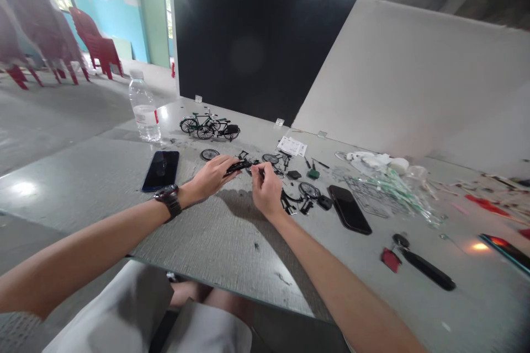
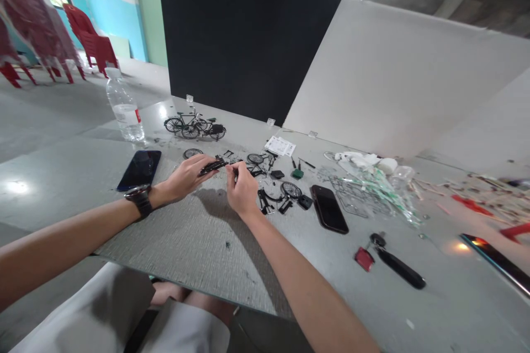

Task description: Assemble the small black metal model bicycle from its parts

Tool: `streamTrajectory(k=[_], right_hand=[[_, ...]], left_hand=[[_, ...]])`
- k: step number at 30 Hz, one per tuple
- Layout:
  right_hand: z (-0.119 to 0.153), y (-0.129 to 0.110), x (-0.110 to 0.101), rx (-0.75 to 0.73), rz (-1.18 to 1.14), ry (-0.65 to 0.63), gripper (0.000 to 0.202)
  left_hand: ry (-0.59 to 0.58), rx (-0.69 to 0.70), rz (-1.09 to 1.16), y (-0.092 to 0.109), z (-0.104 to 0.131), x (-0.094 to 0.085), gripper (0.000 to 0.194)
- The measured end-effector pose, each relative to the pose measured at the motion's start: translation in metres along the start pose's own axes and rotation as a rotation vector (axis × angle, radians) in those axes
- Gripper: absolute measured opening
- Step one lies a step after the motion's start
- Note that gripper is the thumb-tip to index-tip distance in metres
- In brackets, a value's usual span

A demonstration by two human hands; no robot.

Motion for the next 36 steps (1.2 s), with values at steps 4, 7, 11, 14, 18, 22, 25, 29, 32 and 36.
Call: streamTrajectory(k=[4,7,11,14,18,22,25,29,32,36], right_hand=[[-0.002,0.005,0.001,0.029,0.023,0.017,0.034],[-0.003,0.011,0.004,0.054,0.021,0.001,0.039],[-0.003,0.012,0.014,0.052,-0.055,-0.094,0.044],[-0.001,0.009,0.017,0.059,-0.088,-0.133,0.043],[0.001,-0.006,0.020,-0.088,-0.029,-0.188,0.032],[0.002,-0.014,0.018,-0.195,0.046,-0.187,0.030],[0.001,-0.016,0.012,-0.214,0.058,-0.145,0.032],[0.000,-0.012,0.005,-0.122,0.015,-0.093,0.031],[-0.001,-0.004,0.002,-0.002,-0.044,-0.057,0.032],[-0.002,0.006,0.001,0.092,-0.114,-0.004,0.029]], left_hand=[[0.018,-0.010,0.017,-0.001,0.001,0.000,0.022],[0.019,-0.017,0.011,0.001,0.002,0.002,0.022],[0.021,-0.011,0.045,0.008,0.000,0.002,0.022],[0.023,-0.039,-0.020,0.007,0.000,0.000,0.022],[0.043,-0.091,-0.128,-0.001,0.001,-0.002,0.022],[0.039,-0.088,-0.150,-0.005,0.001,0.000,0.023],[0.027,-0.075,-0.153,-0.006,0.000,0.003,0.028],[0.001,-0.034,-0.147,-0.003,0.000,0.006,0.032],[0.017,-0.034,-0.137,-0.002,0.000,0.005,0.031],[0.023,-0.034,-0.138,-0.001,0.001,0.004,0.030]])
Point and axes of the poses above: each hand's wrist, its own z-axis away from the middle knuckle, its own x-axis out of the palm, y = z × x, the point moved 8 cm from there along -z, towards the middle knuckle, and after that the axes turned 10 degrees about z, right-handed, at the moved point
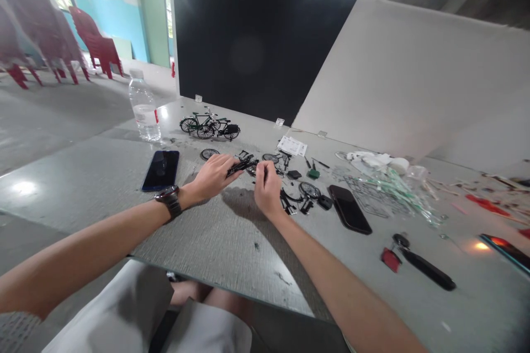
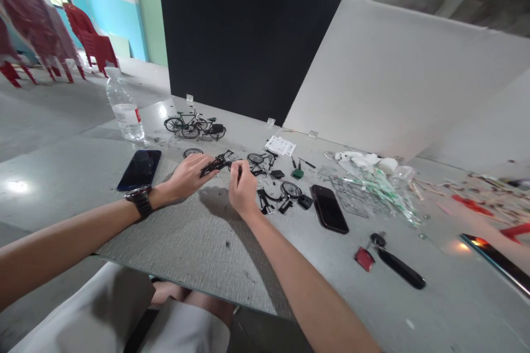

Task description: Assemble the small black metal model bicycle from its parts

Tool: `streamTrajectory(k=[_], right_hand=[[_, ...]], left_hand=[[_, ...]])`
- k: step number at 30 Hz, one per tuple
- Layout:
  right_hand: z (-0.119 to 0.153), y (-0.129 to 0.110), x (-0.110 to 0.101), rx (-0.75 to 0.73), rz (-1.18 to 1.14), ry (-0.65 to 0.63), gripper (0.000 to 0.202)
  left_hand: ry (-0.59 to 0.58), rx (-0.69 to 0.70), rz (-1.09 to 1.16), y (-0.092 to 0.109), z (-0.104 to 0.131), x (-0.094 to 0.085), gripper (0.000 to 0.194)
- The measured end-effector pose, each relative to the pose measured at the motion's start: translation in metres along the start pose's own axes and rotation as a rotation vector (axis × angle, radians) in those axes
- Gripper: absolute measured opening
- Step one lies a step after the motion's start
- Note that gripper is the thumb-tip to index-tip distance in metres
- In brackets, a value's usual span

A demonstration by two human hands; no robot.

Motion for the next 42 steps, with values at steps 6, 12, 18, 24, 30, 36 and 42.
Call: streamTrajectory(k=[6,12,18,24,30,36,42], right_hand=[[-0.002,0.011,0.005,0.074,-0.051,-0.019,0.029],[0.001,0.000,0.016,-0.024,-0.019,-0.155,0.025],[0.005,-0.013,0.017,-0.140,0.005,-0.206,0.027],[0.002,0.000,0.008,0.026,-0.138,-0.057,0.029],[0.002,-0.001,0.008,-0.004,-0.165,-0.065,0.021],[0.002,-0.004,0.002,-0.027,-0.065,-0.017,0.020],[0.000,0.007,0.012,0.052,-0.045,-0.094,0.031]], left_hand=[[-0.003,-0.005,-0.032,-0.001,0.000,0.000,0.028],[0.007,-0.064,-0.077,-0.006,-0.001,-0.001,0.026],[-0.069,-0.032,-0.113,-0.002,0.000,0.008,0.021],[-0.067,0.031,-0.122,0.001,0.001,0.009,0.020],[-0.035,0.045,-0.204,0.004,0.000,0.005,0.021],[0.005,0.073,-0.229,0.010,-0.001,0.000,0.023],[0.025,0.083,-0.233,0.013,0.000,-0.003,0.022]])
Point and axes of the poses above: each hand's wrist, its own z-axis away from the middle knuckle, its own x-axis out of the palm, y = z × x, the point moved 8 cm from there along -z, towards the middle knuckle, and after that the axes turned 10 degrees about z, right-handed, at the moved point
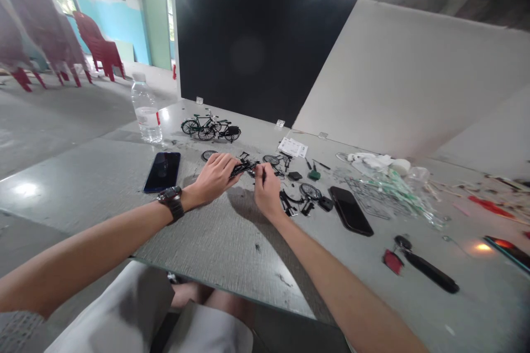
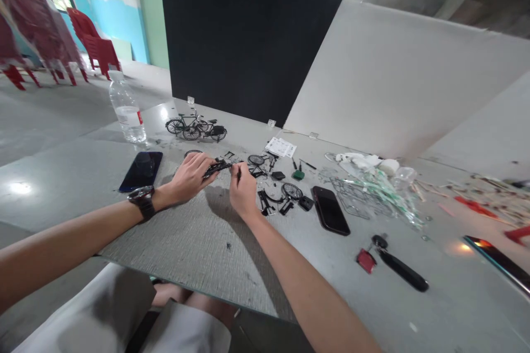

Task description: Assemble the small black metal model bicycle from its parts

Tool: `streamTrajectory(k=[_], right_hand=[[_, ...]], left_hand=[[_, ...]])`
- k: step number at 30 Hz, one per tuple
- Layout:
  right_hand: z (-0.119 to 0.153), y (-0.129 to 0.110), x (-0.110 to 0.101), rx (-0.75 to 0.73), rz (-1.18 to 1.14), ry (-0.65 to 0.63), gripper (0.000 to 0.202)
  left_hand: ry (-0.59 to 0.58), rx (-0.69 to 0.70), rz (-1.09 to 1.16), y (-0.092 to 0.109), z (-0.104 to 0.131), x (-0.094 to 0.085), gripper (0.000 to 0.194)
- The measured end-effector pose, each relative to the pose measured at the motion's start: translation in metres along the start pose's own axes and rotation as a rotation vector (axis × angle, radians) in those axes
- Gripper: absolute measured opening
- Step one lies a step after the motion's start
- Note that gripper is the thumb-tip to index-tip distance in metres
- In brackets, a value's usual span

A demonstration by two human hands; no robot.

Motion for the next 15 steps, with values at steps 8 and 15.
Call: streamTrajectory(k=[8,15], right_hand=[[0.008,-0.022,0.012,-0.204,0.086,-0.139,0.028],[0.000,-0.003,-0.010,-0.025,-0.038,0.077,0.026]], left_hand=[[-0.023,-0.012,0.020,-0.002,0.000,0.001,0.022],[0.009,-0.015,0.020,0.000,-0.001,-0.002,0.020]])
Point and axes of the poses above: each hand's wrist, its own z-axis away from the middle knuckle, its own x-axis out of the palm, y = z × x, the point moved 8 cm from there along -z, towards the middle knuckle, and after that the axes turned 10 degrees about z, right-handed, at the moved point
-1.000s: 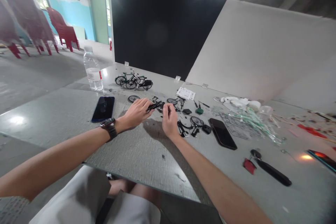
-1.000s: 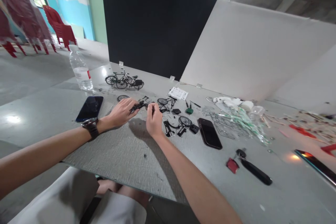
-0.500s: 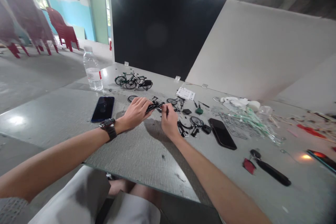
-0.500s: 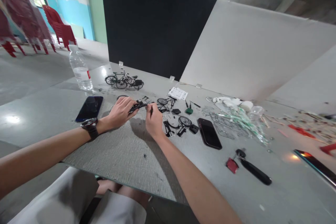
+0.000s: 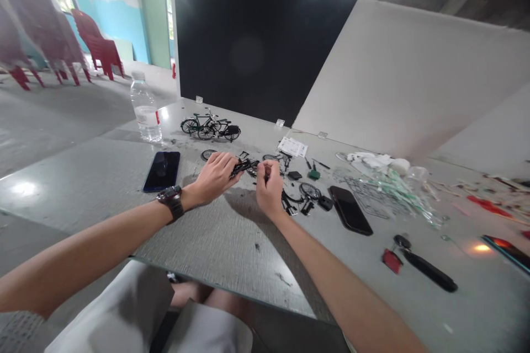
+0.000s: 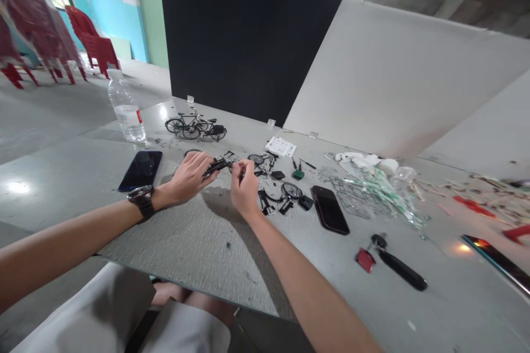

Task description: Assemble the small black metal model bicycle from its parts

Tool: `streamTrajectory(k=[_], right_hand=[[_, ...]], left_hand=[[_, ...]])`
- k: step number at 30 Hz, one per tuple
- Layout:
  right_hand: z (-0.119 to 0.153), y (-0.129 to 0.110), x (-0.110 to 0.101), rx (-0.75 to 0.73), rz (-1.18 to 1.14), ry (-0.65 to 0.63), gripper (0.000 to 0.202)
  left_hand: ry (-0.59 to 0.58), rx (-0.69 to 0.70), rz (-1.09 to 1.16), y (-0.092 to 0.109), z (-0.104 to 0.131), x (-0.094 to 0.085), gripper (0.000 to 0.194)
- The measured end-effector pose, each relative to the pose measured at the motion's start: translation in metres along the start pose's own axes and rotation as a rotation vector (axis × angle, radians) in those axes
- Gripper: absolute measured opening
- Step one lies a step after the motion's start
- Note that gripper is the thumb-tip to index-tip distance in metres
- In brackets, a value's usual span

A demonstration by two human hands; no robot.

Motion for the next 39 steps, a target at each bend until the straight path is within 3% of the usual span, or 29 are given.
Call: streamTrajectory(k=[4,9,12,17,23,25,31,34,39], right_hand=[[0.000,0.002,0.008,0.007,0.013,-0.064,0.027],[0.007,-0.016,0.019,-0.128,0.037,-0.214,0.024],[0.006,-0.019,0.011,-0.137,0.024,-0.147,0.022],[-0.001,0.001,0.002,0.025,-0.055,-0.022,0.025],[0.004,-0.012,0.018,-0.106,0.034,-0.200,0.026],[0.006,-0.018,0.017,-0.152,0.043,-0.207,0.024],[-0.002,-0.001,0.002,-0.006,-0.010,-0.016,0.026],[-0.003,0.002,0.007,-0.004,0.006,-0.066,0.028],[0.005,-0.015,0.018,-0.135,0.051,-0.226,0.025]], left_hand=[[-0.005,-0.006,0.010,0.000,0.001,0.000,0.021],[-0.023,-0.029,0.016,-0.006,0.002,0.004,0.021],[-0.018,-0.018,0.026,-0.005,0.001,0.003,0.021],[-0.015,-0.008,-0.015,-0.001,0.001,0.000,0.023],[-0.007,-0.025,-0.005,-0.005,0.002,0.002,0.020],[-0.017,-0.026,-0.003,-0.006,0.002,0.003,0.020],[-0.022,-0.017,-0.020,-0.004,0.001,0.004,0.022],[-0.022,-0.029,-0.011,-0.005,0.002,0.003,0.022],[-0.005,-0.048,0.006,-0.008,0.002,0.004,0.020]])
Point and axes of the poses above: each hand's wrist, its own z-axis away from the middle knuckle, its own x-axis out of the palm, y = z × x, the point moved 8 cm from there along -z, towards the middle knuckle, and after that the axes turned 10 degrees about z, right-handed, at the moved point
